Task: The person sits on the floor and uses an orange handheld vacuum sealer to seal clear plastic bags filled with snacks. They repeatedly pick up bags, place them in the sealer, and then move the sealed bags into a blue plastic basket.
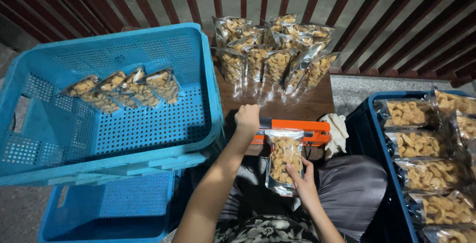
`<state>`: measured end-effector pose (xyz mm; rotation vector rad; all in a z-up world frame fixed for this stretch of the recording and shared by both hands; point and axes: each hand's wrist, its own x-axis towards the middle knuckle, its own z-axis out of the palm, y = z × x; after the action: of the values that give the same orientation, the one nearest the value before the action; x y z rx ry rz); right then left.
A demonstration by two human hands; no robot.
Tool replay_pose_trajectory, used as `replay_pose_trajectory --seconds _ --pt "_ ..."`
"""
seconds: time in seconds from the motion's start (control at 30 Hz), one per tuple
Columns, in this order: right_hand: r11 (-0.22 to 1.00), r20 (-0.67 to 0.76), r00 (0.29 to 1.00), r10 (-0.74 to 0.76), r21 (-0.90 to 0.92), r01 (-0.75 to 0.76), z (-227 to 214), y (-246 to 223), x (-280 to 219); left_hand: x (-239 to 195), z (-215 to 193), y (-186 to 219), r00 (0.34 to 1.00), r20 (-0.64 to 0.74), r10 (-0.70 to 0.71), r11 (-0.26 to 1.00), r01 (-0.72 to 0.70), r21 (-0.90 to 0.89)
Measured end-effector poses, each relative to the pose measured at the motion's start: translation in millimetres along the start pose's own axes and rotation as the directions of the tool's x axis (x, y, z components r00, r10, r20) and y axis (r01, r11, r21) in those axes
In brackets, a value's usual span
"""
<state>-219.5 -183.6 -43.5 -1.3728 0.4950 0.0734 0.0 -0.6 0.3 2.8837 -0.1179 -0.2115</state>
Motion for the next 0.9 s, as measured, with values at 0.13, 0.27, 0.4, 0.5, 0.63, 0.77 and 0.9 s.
replay_pose_trajectory --seconds 0.13,0.27,0.4,0.5,0.63,0.77,0.9 --pt "0.998 -0.005 0.999 0.053 0.038 -0.053 3.8 -8.5 -3.3 0.6 -1.1 2.9 1.000 0.007 -0.018 1.000 0.018 -0.001" --pt "0.997 -0.012 0.997 0.076 -0.006 -0.076 6.5 -19.1 -8.7 -1.4 -5.4 4.1 1.000 0.012 -0.015 1.000 0.015 -0.010" --pt "0.996 -0.018 0.997 0.069 -0.050 -0.070 7.2 -20.6 -10.4 -2.9 -9.8 5.2 1.000 0.024 -0.014 1.000 0.014 -0.016" --pt "0.998 -0.001 0.998 0.058 -0.003 -0.058 8.1 -19.6 -9.7 -0.9 -10.7 6.7 0.999 0.043 -0.029 1.000 0.030 -0.004" --pt "0.996 -0.004 0.996 0.086 0.000 -0.086 9.8 -23.4 -11.7 -0.1 -8.7 6.6 0.999 0.039 -0.030 1.000 0.030 0.006" --pt "0.995 -0.001 0.995 0.100 0.000 -0.100 11.2 -27.8 -14.8 1.6 -4.9 6.0 0.999 0.032 -0.032 0.999 0.032 -0.002" --pt "0.997 0.000 0.997 0.071 -0.028 -0.071 16.6 -38.2 -18.6 1.9 -6.0 5.6 0.999 0.040 -0.032 0.999 0.032 0.002"
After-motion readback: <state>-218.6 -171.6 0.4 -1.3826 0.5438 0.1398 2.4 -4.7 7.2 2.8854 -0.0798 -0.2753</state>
